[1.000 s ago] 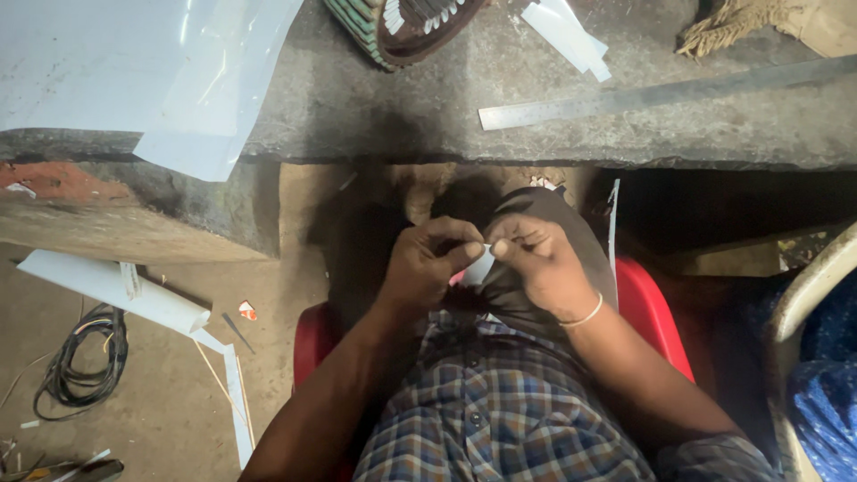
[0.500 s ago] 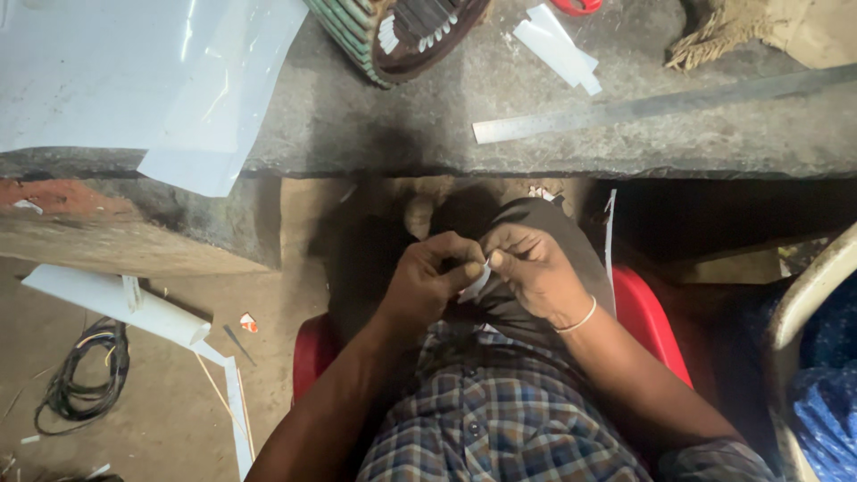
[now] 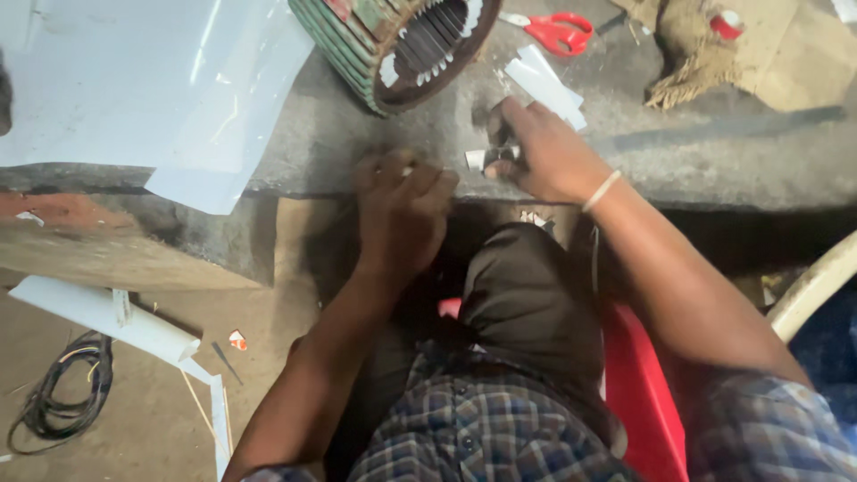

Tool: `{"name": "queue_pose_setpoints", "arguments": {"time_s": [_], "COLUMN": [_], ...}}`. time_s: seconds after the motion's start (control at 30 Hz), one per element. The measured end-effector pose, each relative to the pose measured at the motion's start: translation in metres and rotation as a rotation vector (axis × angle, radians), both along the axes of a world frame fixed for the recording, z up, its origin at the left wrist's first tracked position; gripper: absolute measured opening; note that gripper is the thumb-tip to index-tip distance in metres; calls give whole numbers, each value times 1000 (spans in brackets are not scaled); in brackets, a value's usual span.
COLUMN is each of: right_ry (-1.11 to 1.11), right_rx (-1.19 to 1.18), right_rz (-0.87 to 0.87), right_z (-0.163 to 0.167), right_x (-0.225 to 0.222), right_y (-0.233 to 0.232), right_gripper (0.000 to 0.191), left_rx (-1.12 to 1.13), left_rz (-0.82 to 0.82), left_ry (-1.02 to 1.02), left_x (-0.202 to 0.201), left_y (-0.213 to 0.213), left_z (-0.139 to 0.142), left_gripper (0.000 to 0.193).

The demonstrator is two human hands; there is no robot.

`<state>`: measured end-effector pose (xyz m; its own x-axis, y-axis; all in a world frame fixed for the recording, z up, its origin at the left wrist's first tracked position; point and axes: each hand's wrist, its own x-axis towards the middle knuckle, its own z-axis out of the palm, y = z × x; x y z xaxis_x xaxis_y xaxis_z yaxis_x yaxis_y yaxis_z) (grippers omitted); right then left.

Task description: The person sits at a concrete bench and folds small white plastic strips by hand, then inserts each folded strip into the slots of a cylindrical motor armature, pressing them in place one at a time. They occasionally reach for new strips from a pile on the bench and reposition the armature between insertions.

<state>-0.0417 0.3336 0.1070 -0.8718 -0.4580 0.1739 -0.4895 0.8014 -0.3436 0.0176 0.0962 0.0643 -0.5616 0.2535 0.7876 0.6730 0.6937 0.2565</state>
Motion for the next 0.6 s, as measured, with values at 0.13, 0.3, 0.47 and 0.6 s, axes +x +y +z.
{"name": "queue_pose_setpoints", "arguments": {"time_s": [0.13,0.3,0.47,0.6], "right_ry": [-202,33,366,214], "right_rx": [154,50,-114,-257], "right_rz": [22,-52,-89,-110], "right_z": [2,-12,-28,-28], "right_x": [-35,-30,-3,14], "right_y": [-1,15,15,-4], "right_gripper": [59,26,22,20], "left_rx": [-126,-42,-122,-235], "left_rz": [99,-21,85,87], "left_ry": [-91,-191,-258,-120], "left_x": [-16,0,1,-7], "left_y": [16,12,32,37], "left_z": [-5,-19,-24,-28], "left_gripper": [9,20,42,39]}}
